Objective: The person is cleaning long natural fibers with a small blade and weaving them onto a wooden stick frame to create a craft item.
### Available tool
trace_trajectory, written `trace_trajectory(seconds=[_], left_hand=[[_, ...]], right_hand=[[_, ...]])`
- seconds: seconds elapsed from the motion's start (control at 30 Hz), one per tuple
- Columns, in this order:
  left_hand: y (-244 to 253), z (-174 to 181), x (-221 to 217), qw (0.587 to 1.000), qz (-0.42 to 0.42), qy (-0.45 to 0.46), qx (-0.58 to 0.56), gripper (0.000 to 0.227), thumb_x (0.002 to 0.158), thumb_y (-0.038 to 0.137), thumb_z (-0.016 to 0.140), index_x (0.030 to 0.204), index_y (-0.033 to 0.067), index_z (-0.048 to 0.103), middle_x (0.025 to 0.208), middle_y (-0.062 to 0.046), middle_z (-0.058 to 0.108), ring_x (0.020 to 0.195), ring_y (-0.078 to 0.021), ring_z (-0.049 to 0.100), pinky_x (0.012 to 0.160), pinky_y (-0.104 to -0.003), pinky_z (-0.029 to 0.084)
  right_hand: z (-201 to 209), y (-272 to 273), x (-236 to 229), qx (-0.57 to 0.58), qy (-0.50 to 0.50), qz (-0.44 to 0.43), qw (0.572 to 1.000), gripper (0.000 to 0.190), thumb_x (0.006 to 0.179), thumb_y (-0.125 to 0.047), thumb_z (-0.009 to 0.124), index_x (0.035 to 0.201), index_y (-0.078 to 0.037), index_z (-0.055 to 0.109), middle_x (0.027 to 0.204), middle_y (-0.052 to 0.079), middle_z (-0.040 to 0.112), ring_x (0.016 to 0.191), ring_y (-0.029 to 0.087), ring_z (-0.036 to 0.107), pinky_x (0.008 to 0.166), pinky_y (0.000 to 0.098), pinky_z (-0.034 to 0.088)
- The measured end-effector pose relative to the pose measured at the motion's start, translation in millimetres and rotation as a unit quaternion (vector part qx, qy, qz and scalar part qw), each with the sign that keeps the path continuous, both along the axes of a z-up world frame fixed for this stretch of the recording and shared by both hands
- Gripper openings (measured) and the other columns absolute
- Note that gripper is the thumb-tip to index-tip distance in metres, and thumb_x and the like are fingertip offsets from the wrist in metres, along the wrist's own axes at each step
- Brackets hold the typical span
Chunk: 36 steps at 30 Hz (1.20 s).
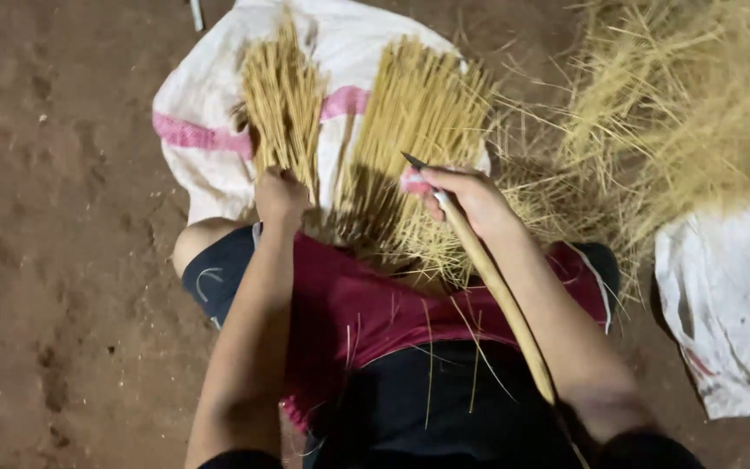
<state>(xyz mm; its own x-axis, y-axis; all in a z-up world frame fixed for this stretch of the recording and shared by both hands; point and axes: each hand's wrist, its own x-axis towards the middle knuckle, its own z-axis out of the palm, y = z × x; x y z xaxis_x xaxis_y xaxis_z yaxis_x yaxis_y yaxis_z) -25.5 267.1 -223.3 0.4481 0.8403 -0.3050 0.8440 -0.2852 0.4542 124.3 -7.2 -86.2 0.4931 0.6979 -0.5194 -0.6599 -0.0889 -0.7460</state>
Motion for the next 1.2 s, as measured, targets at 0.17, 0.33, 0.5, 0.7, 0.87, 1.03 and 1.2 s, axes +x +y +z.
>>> trace_trajectory(seconds=[0.17,0.33,0.5,0.7,0.87,1.03,1.2], left_hand=[[39,-67,6,0.989,0.116,0.087,0.012,0.029,0.083,0.026,0.056,0.100,0.0081,0.072,0.090,-0.012,0.074,0.094,-0.0357,0.074,0.078,-0.051,0.060],[39,-128,8,0.980,0.114,0.092,0.132,0.030,0.083,0.013,0.047,0.100,0.0011,0.068,0.090,-0.016,0.070,0.091,-0.0384,0.074,0.074,-0.050,0.062],[43,-103,22,0.990,0.080,0.113,-0.028,0.039,0.081,0.018,0.046,0.108,-0.0002,0.067,0.100,-0.016,0.072,0.101,-0.0411,0.072,0.082,-0.055,0.059],[-18,-54,72,0.995,-0.066,-0.036,-0.073,0.025,0.092,0.029,0.056,0.098,0.0117,0.073,0.091,-0.016,0.075,0.096,-0.0404,0.072,0.081,-0.052,0.060],[-89,-78,108,0.977,-0.197,-0.047,-0.068,0.023,0.087,0.027,0.058,0.095,0.0130,0.074,0.086,-0.016,0.074,0.091,-0.0394,0.073,0.079,-0.050,0.061],[-123,-119,144,0.963,-0.271,-0.009,-0.013,0.021,0.085,0.014,0.058,0.100,0.0093,0.071,0.086,-0.013,0.074,0.087,-0.0358,0.075,0.076,-0.048,0.063],[-136,-118,147,0.967,-0.249,0.061,-0.003,0.022,0.090,0.009,0.057,0.109,0.0022,0.065,0.099,-0.015,0.067,0.097,-0.0394,0.072,0.084,-0.050,0.061]], right_hand=[[-46,78,3,-0.037,0.044,0.043,0.997,0.020,0.085,-0.022,0.072,0.091,-0.005,0.063,0.066,0.002,0.058,0.055,0.012,0.061,0.045,0.0239,0.051],[-68,116,-20,-0.076,0.060,0.067,0.993,0.017,0.084,-0.015,0.073,0.088,0.000,0.066,0.066,0.007,0.062,0.055,0.015,0.062,0.042,0.0255,0.053],[-95,115,-21,-0.111,0.108,0.073,0.985,0.015,0.086,-0.016,0.072,0.087,-0.003,0.064,0.067,0.005,0.062,0.056,0.013,0.062,0.043,0.0236,0.054],[-73,60,28,-0.113,0.071,0.027,0.991,0.026,0.083,-0.027,0.074,0.092,-0.003,0.066,0.071,0.005,0.062,0.059,0.009,0.058,0.046,0.0205,0.051],[-97,0,63,-0.112,0.091,-0.051,0.988,0.021,0.089,-0.024,0.070,0.093,-0.005,0.062,0.071,0.000,0.057,0.060,0.006,0.055,0.049,0.0171,0.048],[-86,-33,58,-0.100,0.093,-0.089,0.987,0.021,0.090,-0.024,0.068,0.098,-0.007,0.060,0.073,-0.002,0.054,0.062,0.004,0.054,0.049,0.0164,0.046],[-101,-60,47,-0.100,0.118,-0.114,0.981,0.025,0.091,-0.022,0.066,0.110,-0.005,0.061,0.075,-0.003,0.053,0.061,0.004,0.052,0.047,0.0150,0.046]])
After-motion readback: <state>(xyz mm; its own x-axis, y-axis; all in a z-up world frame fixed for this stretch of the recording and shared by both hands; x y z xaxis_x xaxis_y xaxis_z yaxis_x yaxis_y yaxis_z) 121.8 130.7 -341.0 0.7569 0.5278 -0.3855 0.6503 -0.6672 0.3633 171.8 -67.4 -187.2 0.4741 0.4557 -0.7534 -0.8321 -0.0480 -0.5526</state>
